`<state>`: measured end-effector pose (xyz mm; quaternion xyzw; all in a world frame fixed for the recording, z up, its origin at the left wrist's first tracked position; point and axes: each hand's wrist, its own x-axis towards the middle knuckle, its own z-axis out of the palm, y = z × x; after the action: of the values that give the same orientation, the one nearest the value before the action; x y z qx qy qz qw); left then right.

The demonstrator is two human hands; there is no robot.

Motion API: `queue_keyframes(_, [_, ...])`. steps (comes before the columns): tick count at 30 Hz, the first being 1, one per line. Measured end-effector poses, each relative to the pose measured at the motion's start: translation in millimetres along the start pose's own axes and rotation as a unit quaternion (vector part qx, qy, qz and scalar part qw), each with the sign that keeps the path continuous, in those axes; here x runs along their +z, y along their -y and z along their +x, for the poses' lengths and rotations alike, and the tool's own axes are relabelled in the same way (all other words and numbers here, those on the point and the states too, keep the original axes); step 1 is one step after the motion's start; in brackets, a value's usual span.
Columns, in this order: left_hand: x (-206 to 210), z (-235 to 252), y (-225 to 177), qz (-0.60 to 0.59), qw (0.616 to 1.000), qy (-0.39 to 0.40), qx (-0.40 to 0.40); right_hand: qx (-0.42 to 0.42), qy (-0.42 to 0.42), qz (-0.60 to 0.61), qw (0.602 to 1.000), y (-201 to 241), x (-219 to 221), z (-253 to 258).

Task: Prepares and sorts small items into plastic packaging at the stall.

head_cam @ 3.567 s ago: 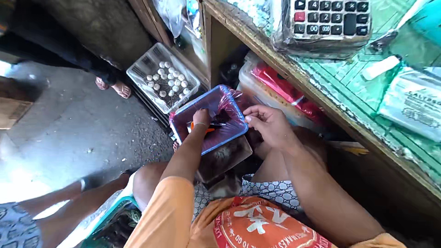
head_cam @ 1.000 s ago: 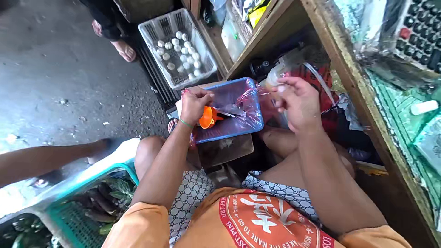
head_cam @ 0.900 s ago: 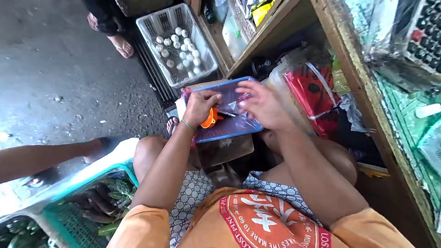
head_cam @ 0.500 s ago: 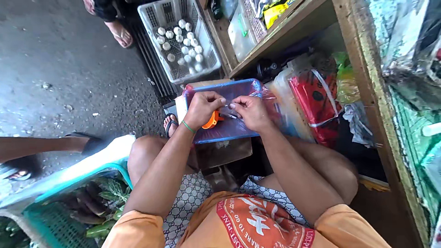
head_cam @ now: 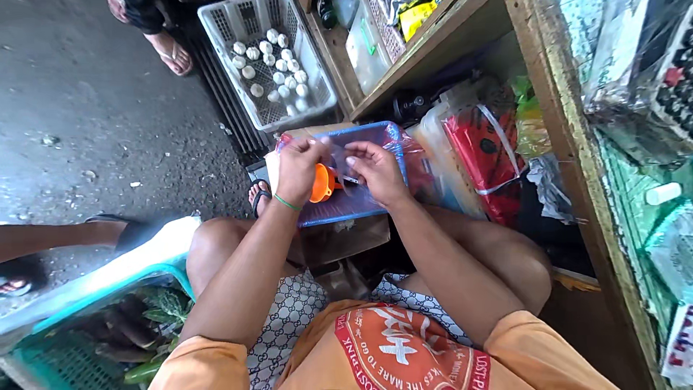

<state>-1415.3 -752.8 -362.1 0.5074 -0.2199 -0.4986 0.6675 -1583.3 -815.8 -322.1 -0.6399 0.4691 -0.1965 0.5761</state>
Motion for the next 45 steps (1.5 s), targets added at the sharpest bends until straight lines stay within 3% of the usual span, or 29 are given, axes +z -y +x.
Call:
queue_keyframes(3, [-27,11,-22,-0.068,0.997,-0.034,0.016,0.015,0.053,-0.208,0.977,-23,5,18])
queue_keyframes(6, [-43,15,-37,-0.118,0.991,-0.056,0.034,0.036,0.232,-0.449,0.862,-51,37,24])
queue_keyframes(8, [-44,16,-38,-0.131,0.988,-0.079,0.034,0.057,0.292,-0.538,0.789,-66,51,24])
queue_keyframes(10, [-41,17,-38,-0.129,0.986,-0.109,0.019,0.057,0.275,-0.564,0.776,-76,48,21])
queue_keyframes(13, [-42,20,-37,-0.120,0.987,-0.110,0.004,0.075,0.214,-0.560,0.797,-67,25,12])
queue_keyframes(17, [-36,21,-32,-0.087,0.995,-0.050,0.004,0.093,0.079,-0.470,0.874,-47,-16,-25])
queue_keyframes(21, [-20,13,-25,-0.030,0.999,0.025,-0.009,0.132,-0.006,-0.348,0.928,-15,-48,-49])
queue_keyframes(25, [-17,6,-15,0.035,0.993,0.109,0.018,0.074,-0.048,-0.260,0.962,14,-70,-68])
queue_keyframes(29, [-10,2,-4,0.036,0.993,0.116,0.004,0.015,-0.074,-0.128,0.989,9,-80,-73])
queue_keyframes(35, [6,-8,-6,0.079,0.993,0.078,0.044,-0.030,-0.125,0.139,0.982,37,-83,-71])
queue_keyframes(39, [21,-22,-13,0.201,0.969,0.069,0.127,-0.022,-0.112,0.197,0.974,44,-89,-71])
queue_keyframes(45, [30,-26,-14,0.225,0.952,0.059,0.200,0.017,-0.102,0.217,0.971,40,-87,-73])
